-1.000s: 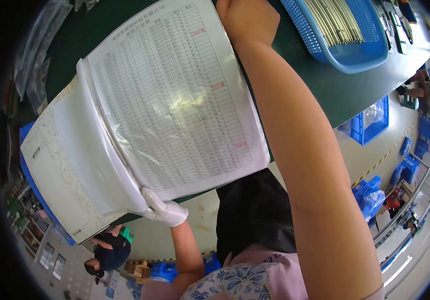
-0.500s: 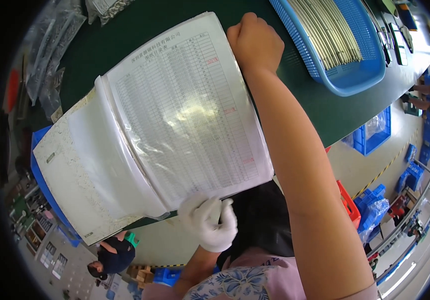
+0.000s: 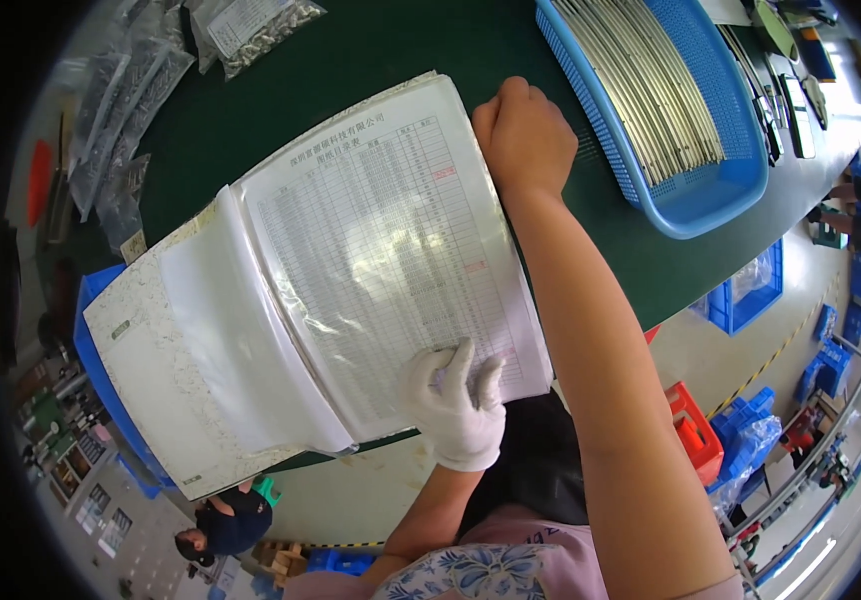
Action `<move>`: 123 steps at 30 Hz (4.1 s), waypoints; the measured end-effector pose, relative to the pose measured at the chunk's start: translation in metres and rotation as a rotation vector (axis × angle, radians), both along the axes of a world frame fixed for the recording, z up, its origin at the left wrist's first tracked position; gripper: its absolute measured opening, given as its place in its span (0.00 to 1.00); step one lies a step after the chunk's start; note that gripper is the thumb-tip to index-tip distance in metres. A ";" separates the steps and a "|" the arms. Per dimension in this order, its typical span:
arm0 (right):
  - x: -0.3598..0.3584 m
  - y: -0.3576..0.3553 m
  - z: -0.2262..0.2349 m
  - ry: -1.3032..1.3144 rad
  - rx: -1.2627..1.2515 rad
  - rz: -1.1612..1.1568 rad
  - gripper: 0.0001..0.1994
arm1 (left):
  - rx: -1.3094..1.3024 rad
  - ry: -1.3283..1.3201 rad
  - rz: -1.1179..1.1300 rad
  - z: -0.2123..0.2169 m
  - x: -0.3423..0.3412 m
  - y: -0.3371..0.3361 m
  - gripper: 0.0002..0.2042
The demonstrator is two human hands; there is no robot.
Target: Checking a manifest binder and picking up metal rods from a storage bin in a factory setting.
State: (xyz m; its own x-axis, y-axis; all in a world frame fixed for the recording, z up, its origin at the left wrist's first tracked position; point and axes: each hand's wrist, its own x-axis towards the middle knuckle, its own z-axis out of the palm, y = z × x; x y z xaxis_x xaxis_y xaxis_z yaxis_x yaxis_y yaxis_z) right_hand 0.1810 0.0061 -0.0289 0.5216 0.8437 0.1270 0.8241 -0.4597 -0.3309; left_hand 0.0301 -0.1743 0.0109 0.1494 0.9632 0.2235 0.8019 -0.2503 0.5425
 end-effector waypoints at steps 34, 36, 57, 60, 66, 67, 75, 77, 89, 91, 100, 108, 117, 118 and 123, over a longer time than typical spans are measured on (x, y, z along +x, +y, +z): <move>-0.001 -0.046 0.025 0.358 0.132 0.533 0.23 | 0.281 0.216 -0.102 -0.013 -0.019 0.210 0.12; 0.005 -0.046 0.029 0.140 0.160 0.615 0.20 | 0.291 0.172 -0.110 -0.015 -0.016 0.210 0.13; -0.111 -0.118 0.080 0.761 0.106 1.089 0.40 | -1.011 -1.500 0.377 0.013 -0.111 0.072 0.21; -0.113 -0.126 0.092 0.590 0.095 1.034 0.39 | -0.810 -1.409 0.348 0.025 -0.113 0.076 0.17; -0.066 -0.137 0.071 0.421 0.180 0.404 0.36 | -0.703 -1.058 0.436 0.066 -0.138 0.042 0.13; -0.052 -0.138 0.064 0.535 0.133 0.306 0.35 | -0.763 -1.040 0.489 0.065 -0.152 0.027 0.13; -0.019 -0.122 0.050 1.177 0.142 0.145 0.29 | -1.197 -1.230 0.747 0.031 -0.206 -0.065 0.16; -0.016 -0.122 0.044 1.285 0.151 0.146 0.29 | -1.097 -1.319 0.768 0.031 -0.194 -0.053 0.17; -0.006 -0.127 0.024 1.419 0.309 0.098 0.25 | -0.664 -1.807 0.943 0.019 -0.196 -0.028 0.12; 0.001 -0.124 0.020 1.634 0.351 -0.022 0.22 | -0.656 -1.879 0.869 0.017 -0.198 -0.023 0.15; 0.015 -0.102 0.004 1.320 0.219 0.059 0.12 | -0.705 -1.759 0.795 0.003 -0.199 -0.021 0.19; 0.015 -0.066 -0.008 0.043 0.219 0.206 0.06 | -0.752 -1.816 0.538 -0.034 -0.232 -0.042 0.14; 0.021 -0.063 -0.011 -0.009 0.211 0.214 0.06 | -0.681 -1.684 0.929 -0.008 -0.200 -0.026 0.08; 0.021 -0.063 -0.010 -0.014 0.204 0.214 0.06 | -0.691 -1.672 0.868 -0.008 -0.201 -0.027 0.08; 0.018 -0.063 -0.015 -0.022 0.194 0.206 0.06 | -0.615 -1.675 0.989 -0.009 -0.200 -0.028 0.08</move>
State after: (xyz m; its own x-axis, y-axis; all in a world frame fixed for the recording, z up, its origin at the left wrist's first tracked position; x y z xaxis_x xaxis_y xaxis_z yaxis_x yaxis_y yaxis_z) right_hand 0.1992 -0.0565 -0.0438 0.3365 0.8906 0.3059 0.9018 -0.2112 -0.3770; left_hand -0.1697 -0.2020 0.0023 -0.3290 0.5565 -0.7629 -0.7508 0.3358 0.5687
